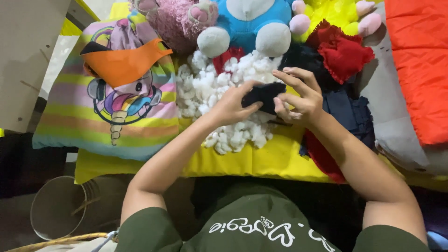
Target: Stuffing small fabric toy components with white fiberfill stuffing at a natural pace.
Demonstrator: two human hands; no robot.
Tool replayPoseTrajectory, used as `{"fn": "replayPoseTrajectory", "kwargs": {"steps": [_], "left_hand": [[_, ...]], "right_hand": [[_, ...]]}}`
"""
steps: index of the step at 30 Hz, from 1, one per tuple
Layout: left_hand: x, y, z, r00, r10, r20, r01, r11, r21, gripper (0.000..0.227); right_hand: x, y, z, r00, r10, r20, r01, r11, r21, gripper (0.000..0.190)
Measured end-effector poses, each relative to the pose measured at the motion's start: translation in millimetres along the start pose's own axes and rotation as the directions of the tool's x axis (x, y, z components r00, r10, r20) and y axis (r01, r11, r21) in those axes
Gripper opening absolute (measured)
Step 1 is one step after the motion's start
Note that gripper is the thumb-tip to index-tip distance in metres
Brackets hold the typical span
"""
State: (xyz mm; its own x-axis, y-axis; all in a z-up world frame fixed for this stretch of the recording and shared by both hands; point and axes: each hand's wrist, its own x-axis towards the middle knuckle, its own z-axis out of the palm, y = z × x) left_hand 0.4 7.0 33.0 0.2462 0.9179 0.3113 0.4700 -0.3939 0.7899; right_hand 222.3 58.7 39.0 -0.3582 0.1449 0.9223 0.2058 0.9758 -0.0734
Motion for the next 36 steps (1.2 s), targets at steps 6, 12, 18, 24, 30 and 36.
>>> {"fn": "replayPoseTrajectory", "kwargs": {"steps": [6, 12, 18, 24, 30, 36], "left_hand": [[3.4, -6.2, 0.2, 1.000, -0.022, 0.019, 0.021, 0.999, 0.048, 0.051], [-0.4, -10.0, 1.6, 0.998, 0.035, -0.055, -0.040, 0.996, -0.081, 0.049], [-9.4, -7.2, 4.4, 1.000, 0.002, -0.022, -0.009, 0.958, -0.287, 0.065], [-8.3, 2.9, 2.1, 1.000, 0.010, 0.016, -0.005, 0.952, -0.305, 0.065], [-9.0, 8.0, -0.4, 1.000, 0.006, 0.007, -0.004, 0.968, -0.250, 0.065], [-12.7, -12.7, 1.9, 0.999, -0.029, 0.024, 0.034, 0.955, -0.296, 0.057]], "right_hand": [[-0.9, 1.8, -1.4, 0.991, 0.005, 0.134, -0.001, 1.000, -0.031, 0.020], [-8.8, 5.9, -1.7, 0.962, 0.069, 0.266, -0.071, 0.997, -0.002, 0.021], [-18.2, 6.4, 0.1, 0.948, 0.103, 0.300, -0.108, 0.994, 0.002, 0.020], [-3.1, -3.3, -2.1, 0.922, 0.150, 0.356, -0.200, 0.974, 0.107, 0.014], [-11.1, -1.8, -0.1, 0.905, 0.195, 0.378, -0.259, 0.958, 0.126, 0.021], [-5.2, -3.8, -2.3, 0.900, 0.201, 0.386, -0.277, 0.948, 0.154, 0.023]]}}
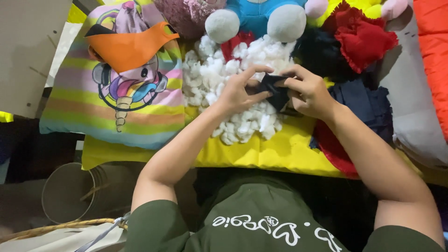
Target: Stuffing small fabric toy components with white fiberfill stuffing at a natural pace.
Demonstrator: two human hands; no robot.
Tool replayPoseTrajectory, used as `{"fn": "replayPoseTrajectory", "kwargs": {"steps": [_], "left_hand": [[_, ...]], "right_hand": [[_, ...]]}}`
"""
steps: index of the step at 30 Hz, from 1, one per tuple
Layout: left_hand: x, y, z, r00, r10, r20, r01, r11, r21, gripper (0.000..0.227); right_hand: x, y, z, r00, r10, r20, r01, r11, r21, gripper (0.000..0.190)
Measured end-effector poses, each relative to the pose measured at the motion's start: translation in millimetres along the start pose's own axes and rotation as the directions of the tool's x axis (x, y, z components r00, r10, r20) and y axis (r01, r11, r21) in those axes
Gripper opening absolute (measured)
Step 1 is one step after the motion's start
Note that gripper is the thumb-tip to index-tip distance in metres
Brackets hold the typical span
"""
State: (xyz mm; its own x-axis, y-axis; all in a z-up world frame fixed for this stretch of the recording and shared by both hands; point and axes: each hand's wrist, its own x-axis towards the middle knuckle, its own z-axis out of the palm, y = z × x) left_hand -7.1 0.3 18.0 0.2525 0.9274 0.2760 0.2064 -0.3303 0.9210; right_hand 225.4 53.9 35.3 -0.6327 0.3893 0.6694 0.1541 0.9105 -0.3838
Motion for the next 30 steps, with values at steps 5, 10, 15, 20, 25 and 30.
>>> {"fn": "replayPoseTrajectory", "kwargs": {"steps": [5, 10, 15, 20, 25, 30], "left_hand": [[1.2, 14.2, -1.0, 0.999, -0.035, 0.002, 0.035, 0.997, -0.072, 0.053], [0.1, 4.7, 2.3, 0.999, -0.022, 0.033, 0.028, 0.976, -0.215, 0.062], [6.4, 7.2, -0.8, 0.999, -0.007, 0.048, 0.019, 0.966, -0.256, 0.056], [10.1, 17.4, -2.9, 0.998, -0.020, 0.060, 0.029, 0.989, -0.147, 0.049], [8.3, 34.5, 3.4, 0.996, 0.090, -0.022, -0.078, 0.941, 0.330, 0.041], [-2.1, 7.5, 14.0, 0.871, 0.485, -0.081, -0.348, 0.725, 0.594, 0.069]], "right_hand": [[-2.4, 5.3, -7.6, 0.998, 0.034, 0.058, -0.041, 0.992, 0.120, 0.034], [0.8, 6.4, -13.4, 0.993, 0.022, 0.114, -0.040, 0.987, 0.155, 0.016], [-11.2, 20.1, -8.1, 0.998, -0.003, 0.060, -0.003, 0.995, 0.098, 0.014], [-15.5, 23.8, -6.7, 0.997, -0.079, -0.010, 0.078, 0.995, -0.068, 0.014], [-3.1, 0.2, -18.9, 0.925, -0.152, -0.348, 0.073, 0.971, -0.229, 0.012], [0.5, -10.1, -12.5, 0.937, -0.201, -0.285, 0.132, 0.960, -0.245, 0.013]]}}
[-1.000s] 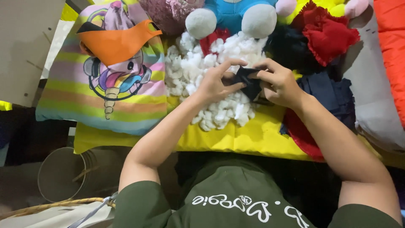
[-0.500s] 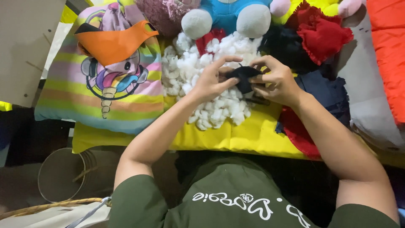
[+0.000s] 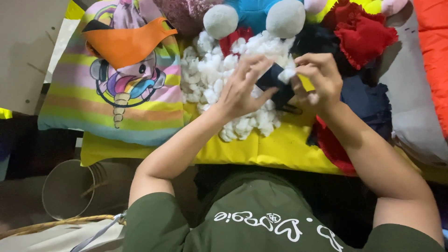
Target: Stuffing small fabric toy components with white fiberfill stuffing at a natural pace.
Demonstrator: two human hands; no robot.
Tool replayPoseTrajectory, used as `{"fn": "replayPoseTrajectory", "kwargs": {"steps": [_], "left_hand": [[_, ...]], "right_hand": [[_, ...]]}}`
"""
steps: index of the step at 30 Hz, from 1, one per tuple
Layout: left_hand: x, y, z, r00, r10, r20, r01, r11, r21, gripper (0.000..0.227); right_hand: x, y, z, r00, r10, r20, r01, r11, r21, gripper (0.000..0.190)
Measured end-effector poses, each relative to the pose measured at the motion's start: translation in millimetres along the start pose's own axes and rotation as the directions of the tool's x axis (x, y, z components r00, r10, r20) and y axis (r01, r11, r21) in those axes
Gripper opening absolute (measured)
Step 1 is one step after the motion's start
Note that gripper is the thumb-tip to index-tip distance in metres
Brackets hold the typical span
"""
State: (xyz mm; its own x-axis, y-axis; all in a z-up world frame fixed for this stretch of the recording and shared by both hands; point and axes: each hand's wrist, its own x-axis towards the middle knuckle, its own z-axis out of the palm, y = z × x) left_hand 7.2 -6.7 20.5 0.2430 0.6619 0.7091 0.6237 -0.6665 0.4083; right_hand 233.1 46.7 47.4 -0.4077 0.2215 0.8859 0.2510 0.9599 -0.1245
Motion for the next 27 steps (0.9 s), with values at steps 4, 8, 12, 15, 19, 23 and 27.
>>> {"fn": "replayPoseTrajectory", "kwargs": {"steps": [4, 8, 12, 15, 19, 23, 27], "left_hand": [[1.6, 1.5, 0.4, 0.988, 0.147, -0.049, -0.153, 0.974, -0.167, 0.029], [5.2, -20.8, -2.4, 0.969, 0.092, -0.228, -0.126, 0.983, -0.136, 0.009], [13.8, -13.6, -28.0, 0.979, 0.027, -0.201, -0.024, 1.000, 0.014, 0.017], [35.2, 0.6, -40.4, 0.994, 0.063, -0.094, -0.059, 0.997, 0.045, 0.022], [78.7, 0.2, -45.2, 0.954, 0.299, -0.015, -0.295, 0.948, 0.121, 0.022], [112.5, -6.1, -50.1, 0.956, 0.249, 0.156, -0.268, 0.956, 0.118, 0.017], [120.8, -18.6, -55.7, 0.893, 0.049, 0.448, -0.209, 0.926, 0.315, 0.039]], "right_hand": [[-0.8, -0.9, 12.4, 0.992, -0.103, 0.079, 0.099, 0.994, 0.047, 0.018], [-6.2, 5.0, 3.4, 0.943, -0.014, 0.332, -0.022, 0.994, 0.103, 0.036], [-8.8, 5.0, 4.4, 0.932, 0.060, 0.358, -0.099, 0.991, 0.092, 0.031], [-7.9, 6.9, 4.0, 0.956, 0.076, 0.283, -0.108, 0.990, 0.096, 0.027], [-17.4, 14.5, 8.3, 0.982, 0.079, 0.172, -0.090, 0.994, 0.059, 0.020], [-10.4, 9.6, 4.8, 0.981, 0.101, 0.166, -0.111, 0.993, 0.049, 0.023], [-14.5, 13.5, 4.6, 0.985, 0.090, 0.146, -0.097, 0.994, 0.045, 0.020]]}}
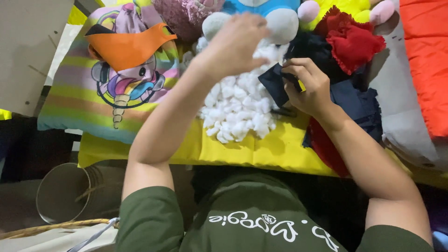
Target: Stuffing small fabric toy components with white fiberfill stuffing at a natural pace.
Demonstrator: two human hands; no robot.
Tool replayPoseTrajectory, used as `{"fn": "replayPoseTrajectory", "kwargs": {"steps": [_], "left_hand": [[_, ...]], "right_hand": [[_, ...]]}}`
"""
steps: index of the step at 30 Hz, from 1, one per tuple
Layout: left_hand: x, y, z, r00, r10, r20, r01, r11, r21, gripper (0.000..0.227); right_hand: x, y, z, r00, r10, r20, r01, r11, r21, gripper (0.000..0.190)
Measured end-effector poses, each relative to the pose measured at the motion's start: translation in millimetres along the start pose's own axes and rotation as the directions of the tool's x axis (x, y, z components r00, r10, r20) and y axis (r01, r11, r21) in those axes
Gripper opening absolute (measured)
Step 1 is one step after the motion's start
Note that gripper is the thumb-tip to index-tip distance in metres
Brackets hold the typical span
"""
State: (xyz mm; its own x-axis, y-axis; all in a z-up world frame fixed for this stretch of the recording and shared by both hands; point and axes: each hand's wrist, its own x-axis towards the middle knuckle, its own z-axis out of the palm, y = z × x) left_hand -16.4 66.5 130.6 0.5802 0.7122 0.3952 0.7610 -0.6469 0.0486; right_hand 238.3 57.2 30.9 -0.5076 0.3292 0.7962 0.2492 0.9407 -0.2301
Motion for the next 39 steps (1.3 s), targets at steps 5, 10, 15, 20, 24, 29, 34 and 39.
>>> {"fn": "replayPoseTrajectory", "kwargs": {"steps": [5, 10, 15, 20, 24, 29, 34, 39], "left_hand": [[4.3, -1.2, -4.9, 0.996, 0.016, -0.089, -0.018, 0.999, -0.029, 0.046], [10.8, -1.9, -6.4, 0.988, -0.057, -0.147, 0.032, 0.985, -0.172, 0.043], [-4.1, 12.0, 6.2, 0.977, -0.149, -0.153, 0.098, 0.949, -0.300, 0.043], [-15.5, 36.3, 15.4, 0.964, -0.199, -0.176, 0.113, 0.906, -0.408, 0.045], [-40.0, 60.5, 40.4, 0.941, -0.320, 0.107, 0.292, 0.613, -0.734, 0.053], [-58.3, 42.4, 66.0, 0.925, -0.363, 0.108, 0.280, 0.465, -0.840, 0.049], [-71.3, 30.7, 84.4, 0.923, -0.384, 0.006, 0.124, 0.284, -0.951, 0.044], [-72.6, 28.9, 101.6, 0.889, -0.454, -0.060, 0.036, 0.199, -0.979, 0.028]], "right_hand": [[-3.5, 0.9, 3.4, 0.995, 0.081, -0.064, -0.073, 0.990, 0.121, 0.023], [3.9, -1.5, 6.5, 0.994, 0.064, -0.093, -0.059, 0.997, 0.054, 0.020], [-6.9, 13.0, 8.7, 0.989, 0.054, -0.140, -0.042, 0.996, 0.084, 0.019], [-0.1, 8.0, 7.1, 0.973, -0.012, -0.231, -0.004, 0.998, -0.070, 0.009], [-7.1, 11.1, 8.8, 0.972, -0.001, -0.234, 0.004, 1.000, 0.011, 0.017], [7.2, 0.6, 6.4, 0.995, 0.093, -0.036, -0.089, 0.991, 0.103, 0.026], [24.0, -4.1, 5.0, 0.964, 0.246, 0.097, -0.258, 0.956, 0.137, 0.019], [11.6, 5.4, 7.3, 0.953, 0.266, 0.146, -0.288, 0.945, 0.154, 0.024]]}}
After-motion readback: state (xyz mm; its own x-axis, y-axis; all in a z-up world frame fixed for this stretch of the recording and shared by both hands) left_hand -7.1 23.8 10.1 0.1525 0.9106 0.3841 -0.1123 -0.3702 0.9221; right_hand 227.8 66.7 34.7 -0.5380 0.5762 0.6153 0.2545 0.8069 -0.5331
